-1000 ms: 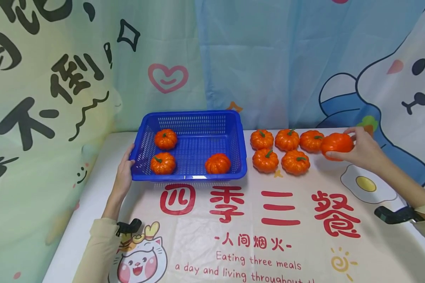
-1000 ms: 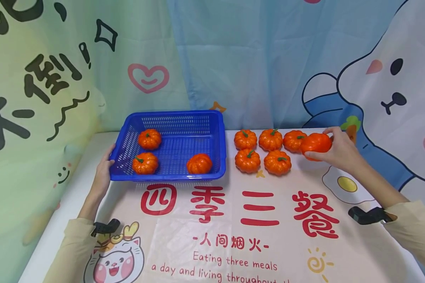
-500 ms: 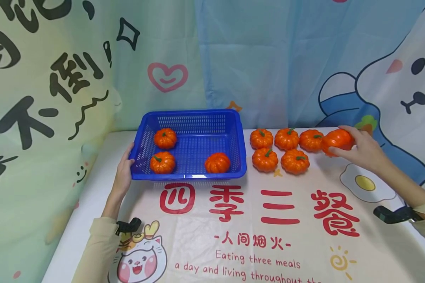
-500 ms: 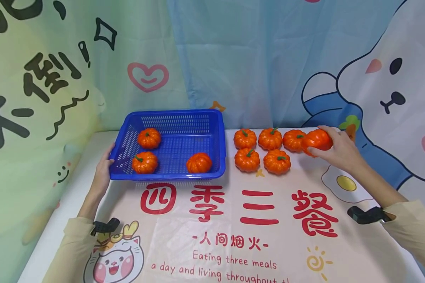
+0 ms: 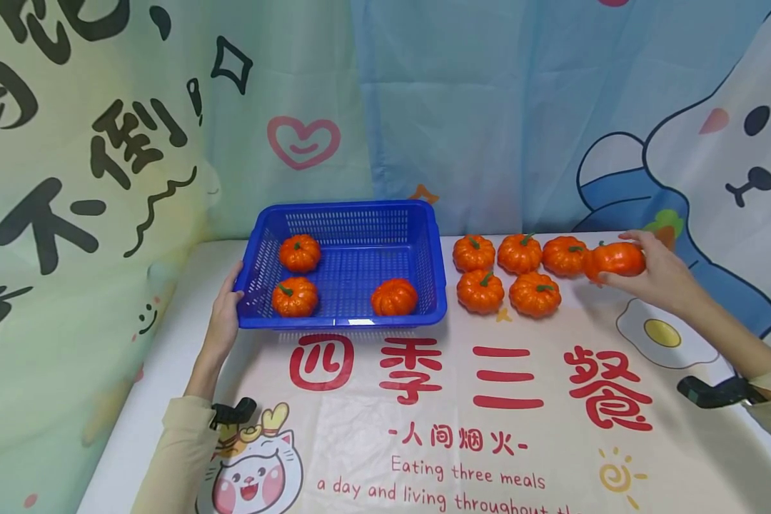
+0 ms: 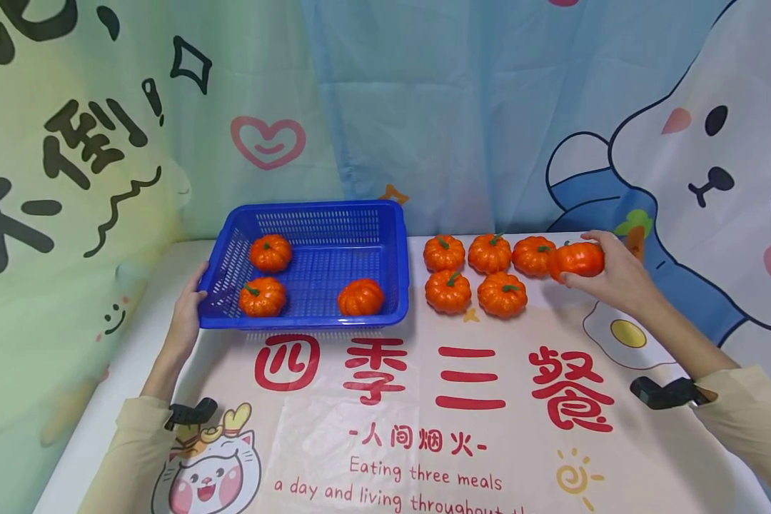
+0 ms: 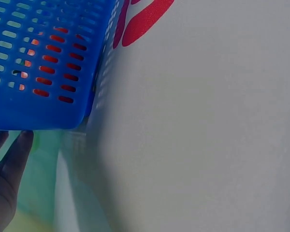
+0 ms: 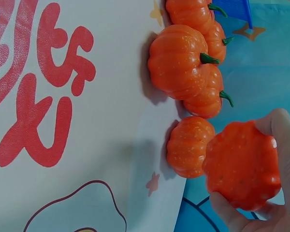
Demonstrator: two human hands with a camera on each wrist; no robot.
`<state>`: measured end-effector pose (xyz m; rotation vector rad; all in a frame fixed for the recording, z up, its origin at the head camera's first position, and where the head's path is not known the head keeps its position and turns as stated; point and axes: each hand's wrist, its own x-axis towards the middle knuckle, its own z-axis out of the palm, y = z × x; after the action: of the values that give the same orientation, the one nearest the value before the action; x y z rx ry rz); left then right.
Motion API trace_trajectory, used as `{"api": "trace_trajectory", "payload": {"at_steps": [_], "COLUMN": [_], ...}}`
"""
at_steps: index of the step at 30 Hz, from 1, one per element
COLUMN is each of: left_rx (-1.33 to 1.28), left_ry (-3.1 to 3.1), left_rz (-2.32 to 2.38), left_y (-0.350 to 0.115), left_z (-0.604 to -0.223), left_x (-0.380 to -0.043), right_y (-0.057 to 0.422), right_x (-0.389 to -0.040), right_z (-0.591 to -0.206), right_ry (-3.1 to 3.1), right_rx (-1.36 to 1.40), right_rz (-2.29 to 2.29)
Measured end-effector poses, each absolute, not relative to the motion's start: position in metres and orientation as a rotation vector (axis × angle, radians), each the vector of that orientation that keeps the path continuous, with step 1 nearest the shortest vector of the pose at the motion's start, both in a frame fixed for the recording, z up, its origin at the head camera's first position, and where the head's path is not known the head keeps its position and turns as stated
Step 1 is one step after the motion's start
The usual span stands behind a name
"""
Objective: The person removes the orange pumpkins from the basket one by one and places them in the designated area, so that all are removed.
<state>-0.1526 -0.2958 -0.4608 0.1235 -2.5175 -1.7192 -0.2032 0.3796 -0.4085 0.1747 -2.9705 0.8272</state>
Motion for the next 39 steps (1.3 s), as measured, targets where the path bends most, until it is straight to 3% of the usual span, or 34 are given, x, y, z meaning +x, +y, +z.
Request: {"api": "trace_trajectory", "payload": {"at_steps": [5,33,39], "left_rx": [0.117,0.113,0.113], "left_ry": [-2.511,-2.523,-2.511], "left_rz": [-1.725,-1.729,-1.742], "left_y": [-0.296,-0.297,-0.297], "left_z": [-0.461,-0.459,-0.46], "left_x": [-0.152,-0.151,-0.152], "right_y": [0.382,0.377,0.376], "right_x": [-0.206,-0.195,-0.193], "right_z": [-0.409,-0.427,-0.445], "right_ry": [-2.924,-2.955,-2.948], "right_rx": [0.262,0.07,0.04], "right_rz": [0.808,0.886,0.877]}}
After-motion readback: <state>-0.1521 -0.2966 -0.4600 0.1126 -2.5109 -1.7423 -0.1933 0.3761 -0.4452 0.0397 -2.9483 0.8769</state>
